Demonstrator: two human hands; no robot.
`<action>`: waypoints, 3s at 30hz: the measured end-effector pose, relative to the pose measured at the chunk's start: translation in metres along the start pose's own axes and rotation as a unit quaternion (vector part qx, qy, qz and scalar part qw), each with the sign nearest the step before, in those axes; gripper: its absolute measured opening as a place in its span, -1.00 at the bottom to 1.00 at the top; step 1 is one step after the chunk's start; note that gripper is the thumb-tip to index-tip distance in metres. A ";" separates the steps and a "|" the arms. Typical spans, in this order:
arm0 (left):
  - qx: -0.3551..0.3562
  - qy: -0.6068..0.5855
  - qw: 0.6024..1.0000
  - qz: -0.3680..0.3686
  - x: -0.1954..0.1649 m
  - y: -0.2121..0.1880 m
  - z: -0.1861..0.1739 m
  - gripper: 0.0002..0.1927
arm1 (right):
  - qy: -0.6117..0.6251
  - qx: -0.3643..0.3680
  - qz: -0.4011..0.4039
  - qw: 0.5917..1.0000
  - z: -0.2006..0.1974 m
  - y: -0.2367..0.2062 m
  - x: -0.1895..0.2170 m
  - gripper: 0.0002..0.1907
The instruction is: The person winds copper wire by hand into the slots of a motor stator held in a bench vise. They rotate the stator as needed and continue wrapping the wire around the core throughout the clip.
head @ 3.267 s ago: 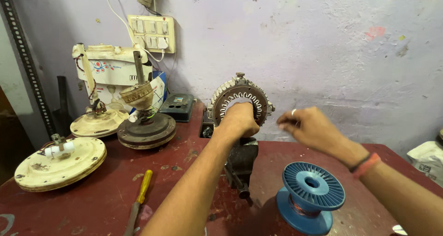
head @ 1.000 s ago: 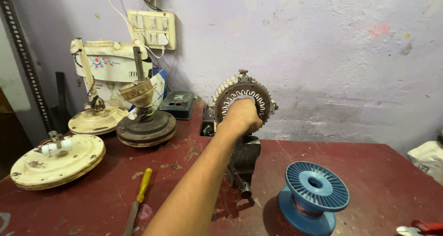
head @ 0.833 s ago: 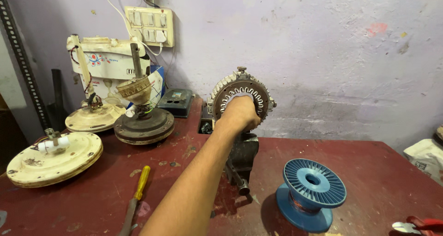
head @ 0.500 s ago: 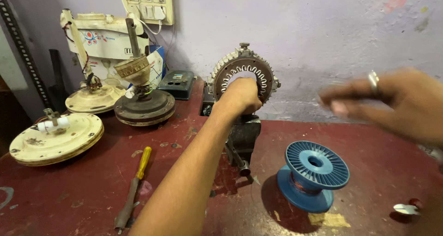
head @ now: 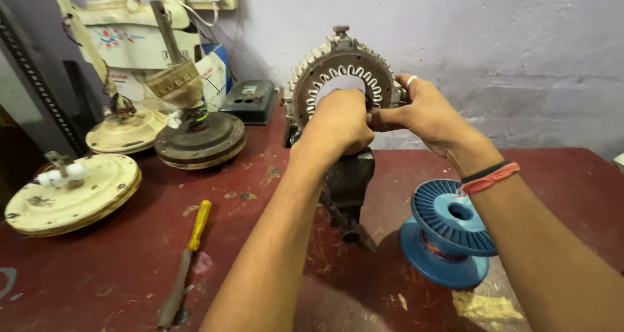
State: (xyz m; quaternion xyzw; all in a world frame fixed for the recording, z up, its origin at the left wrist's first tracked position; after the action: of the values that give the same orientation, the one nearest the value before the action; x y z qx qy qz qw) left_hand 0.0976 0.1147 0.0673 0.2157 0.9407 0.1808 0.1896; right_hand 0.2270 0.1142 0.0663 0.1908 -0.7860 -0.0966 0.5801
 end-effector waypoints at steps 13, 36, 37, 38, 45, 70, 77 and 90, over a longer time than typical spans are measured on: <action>-0.063 -0.006 0.996 0.068 -0.010 -0.018 -0.004 -0.73 | -0.083 -0.009 0.013 0.996 0.006 -0.015 0.010 -0.57; 0.160 0.030 0.975 0.154 -0.047 -0.079 -0.012 -0.13 | -0.408 0.085 0.180 0.891 0.004 -0.071 0.043 -0.69; 0.168 0.030 0.974 0.148 -0.047 -0.080 -0.009 -0.13 | -0.414 0.089 0.184 0.887 0.004 -0.073 0.045 -0.69; 0.177 0.029 0.973 0.142 -0.046 -0.080 -0.008 -0.13 | -0.420 0.092 0.187 0.884 0.004 -0.076 0.049 -0.69; 0.181 0.027 0.973 0.142 -0.049 -0.082 -0.011 -0.11 | -0.460 0.103 0.211 0.856 0.015 -0.084 0.065 -0.61; 0.241 0.001 0.966 0.088 -0.034 -0.085 -0.004 -0.07 | -0.305 0.165 0.015 0.938 0.011 -0.080 0.069 -0.73; 0.225 -0.125 0.959 0.122 -0.030 -0.083 -0.033 -0.20 | -0.190 0.015 -0.063 0.980 0.006 -0.058 0.071 -0.82; 0.079 -0.175 0.970 0.151 -0.015 -0.073 -0.061 -0.50 | -0.148 -0.118 -0.246 0.951 0.015 -0.055 0.062 -0.83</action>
State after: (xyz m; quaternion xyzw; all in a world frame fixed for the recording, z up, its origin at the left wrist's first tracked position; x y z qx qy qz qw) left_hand 0.0588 0.0302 0.0931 0.3978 0.8606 0.0922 0.3043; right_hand 0.2074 0.0382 0.0953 0.2916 -0.7749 -0.3557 0.4336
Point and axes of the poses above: each hand's wrist, its own y-axis towards the middle knuckle, its own z-axis out of the palm, x = y × z, the point moved 8 cm from there along y, towards the middle knuckle, and after that the axes turned 1 degree about -x, right-handed, at the moved point
